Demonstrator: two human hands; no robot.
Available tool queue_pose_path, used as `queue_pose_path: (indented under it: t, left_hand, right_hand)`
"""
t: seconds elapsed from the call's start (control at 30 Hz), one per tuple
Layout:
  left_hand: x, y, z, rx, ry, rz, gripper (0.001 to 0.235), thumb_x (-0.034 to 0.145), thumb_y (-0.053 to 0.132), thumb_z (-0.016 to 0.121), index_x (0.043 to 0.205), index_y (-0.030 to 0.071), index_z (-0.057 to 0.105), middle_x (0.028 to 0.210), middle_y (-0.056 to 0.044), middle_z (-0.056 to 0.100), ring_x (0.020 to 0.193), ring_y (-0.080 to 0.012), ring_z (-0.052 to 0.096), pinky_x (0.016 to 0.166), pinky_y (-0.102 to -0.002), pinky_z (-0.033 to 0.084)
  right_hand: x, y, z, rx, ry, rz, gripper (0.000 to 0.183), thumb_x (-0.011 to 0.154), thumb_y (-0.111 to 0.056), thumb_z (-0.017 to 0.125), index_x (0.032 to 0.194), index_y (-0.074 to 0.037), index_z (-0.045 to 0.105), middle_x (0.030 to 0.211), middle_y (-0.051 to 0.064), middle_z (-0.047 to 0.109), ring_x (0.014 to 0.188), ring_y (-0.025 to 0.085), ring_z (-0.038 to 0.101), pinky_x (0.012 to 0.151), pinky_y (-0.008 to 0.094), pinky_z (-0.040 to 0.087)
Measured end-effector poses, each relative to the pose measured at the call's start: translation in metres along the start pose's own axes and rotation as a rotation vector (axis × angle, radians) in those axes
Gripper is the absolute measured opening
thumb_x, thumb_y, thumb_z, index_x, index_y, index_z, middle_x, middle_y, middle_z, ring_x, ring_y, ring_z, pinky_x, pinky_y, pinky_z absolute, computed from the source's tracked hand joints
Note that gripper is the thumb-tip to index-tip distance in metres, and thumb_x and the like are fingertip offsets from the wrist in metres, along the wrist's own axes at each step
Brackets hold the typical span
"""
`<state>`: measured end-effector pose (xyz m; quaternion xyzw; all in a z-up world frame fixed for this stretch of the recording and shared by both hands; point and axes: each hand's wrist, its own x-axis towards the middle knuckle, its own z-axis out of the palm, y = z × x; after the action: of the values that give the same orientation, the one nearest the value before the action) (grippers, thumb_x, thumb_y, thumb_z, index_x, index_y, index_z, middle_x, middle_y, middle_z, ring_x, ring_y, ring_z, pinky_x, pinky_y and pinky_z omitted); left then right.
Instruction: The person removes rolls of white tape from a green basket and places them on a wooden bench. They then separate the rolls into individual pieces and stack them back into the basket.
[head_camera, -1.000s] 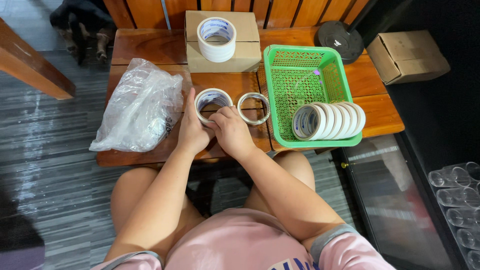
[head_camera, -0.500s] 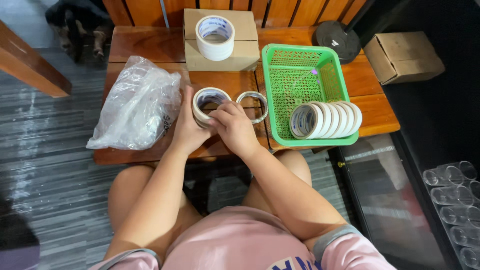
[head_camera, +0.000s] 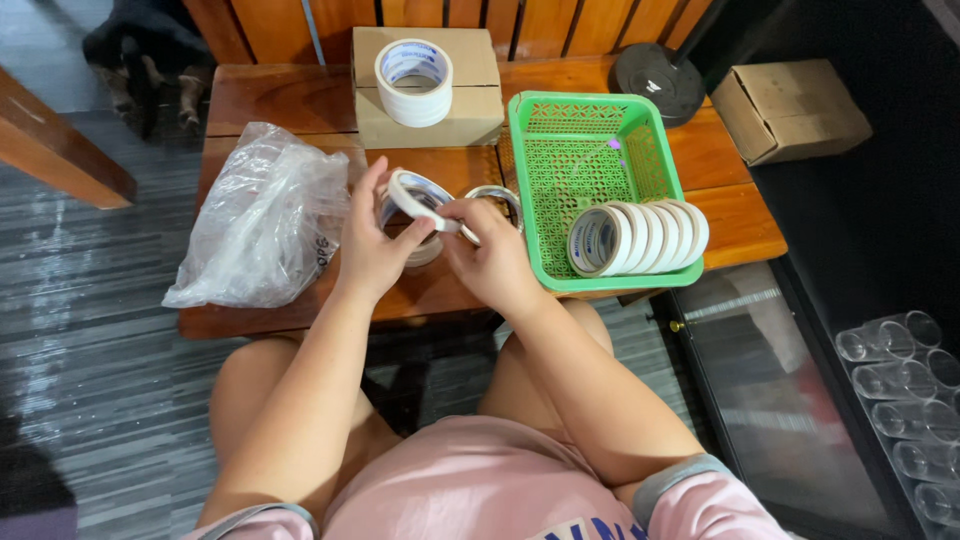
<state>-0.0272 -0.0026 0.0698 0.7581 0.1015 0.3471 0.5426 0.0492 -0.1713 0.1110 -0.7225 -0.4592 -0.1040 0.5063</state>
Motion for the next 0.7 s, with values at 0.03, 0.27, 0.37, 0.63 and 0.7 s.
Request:
queue_pose_path:
  t: [0.03, 0.27, 0.37, 0.63, 0.7]
  left_hand:
    - [0.003, 0.004, 0.006, -0.041, 0.053, 0.018, 0.1, 0.074, 0.042, 0.095, 0.155, 0.014, 0.045, 0.141, -0.013, 0.062, 0.137, -0.0269, 0.056, 0.118, -0.039, 0.042]
    - [0.017, 0.06, 0.085, -0.161, -0.04, -0.07, 0.086, 0.076, 0.054, 0.091, 0.144, 0.016, 0.053, 0.132, -0.023, 0.062, 0.118, -0.0403, 0.068, 0.099, -0.05, 0.058]
    - [0.019, 0.076, 0.121, -0.17, -0.135, -0.095, 0.085, 0.078, 0.052, 0.089, 0.14, 0.008, 0.053, 0.128, -0.026, 0.064, 0.113, -0.0451, 0.071, 0.093, -0.049, 0.061]
    - [0.022, 0.062, 0.195, -0.022, -0.396, -0.277, 0.083, 0.084, 0.068, 0.073, 0.146, 0.015, 0.056, 0.137, -0.019, 0.059, 0.138, -0.0353, 0.055, 0.116, -0.042, 0.045]
    - [0.019, 0.066, 0.202, -0.016, -0.418, -0.364, 0.085, 0.082, 0.071, 0.073, 0.147, 0.019, 0.056, 0.139, -0.018, 0.056, 0.138, -0.0339, 0.055, 0.116, -0.041, 0.045]
  right_hand:
    - [0.001, -0.004, -0.007, -0.019, 0.04, -0.022, 0.031, 0.083, -0.006, 0.077, 0.112, -0.017, 0.073, 0.102, 0.007, 0.072, 0.096, 0.032, 0.074, 0.081, 0.044, 0.061]
    - [-0.014, -0.009, -0.076, -0.23, 0.247, -0.035, 0.027, 0.081, -0.005, 0.086, 0.106, -0.012, 0.078, 0.096, 0.006, 0.072, 0.083, 0.027, 0.074, 0.069, 0.032, 0.064]
    - [-0.03, -0.01, -0.099, -0.205, 0.317, 0.041, 0.035, 0.082, -0.001, 0.086, 0.115, -0.008, 0.076, 0.088, 0.008, 0.069, 0.078, 0.025, 0.073, 0.069, 0.033, 0.064]
    - [-0.062, 0.019, -0.123, -0.258, 0.456, 0.45, 0.04, 0.079, -0.006, 0.091, 0.116, -0.009, 0.075, 0.085, 0.008, 0.073, 0.077, 0.017, 0.074, 0.068, 0.027, 0.064]
    - [-0.064, 0.023, -0.125, -0.261, 0.462, 0.475, 0.04, 0.078, -0.005, 0.091, 0.115, -0.009, 0.076, 0.085, 0.009, 0.073, 0.076, 0.017, 0.074, 0.069, 0.027, 0.064]
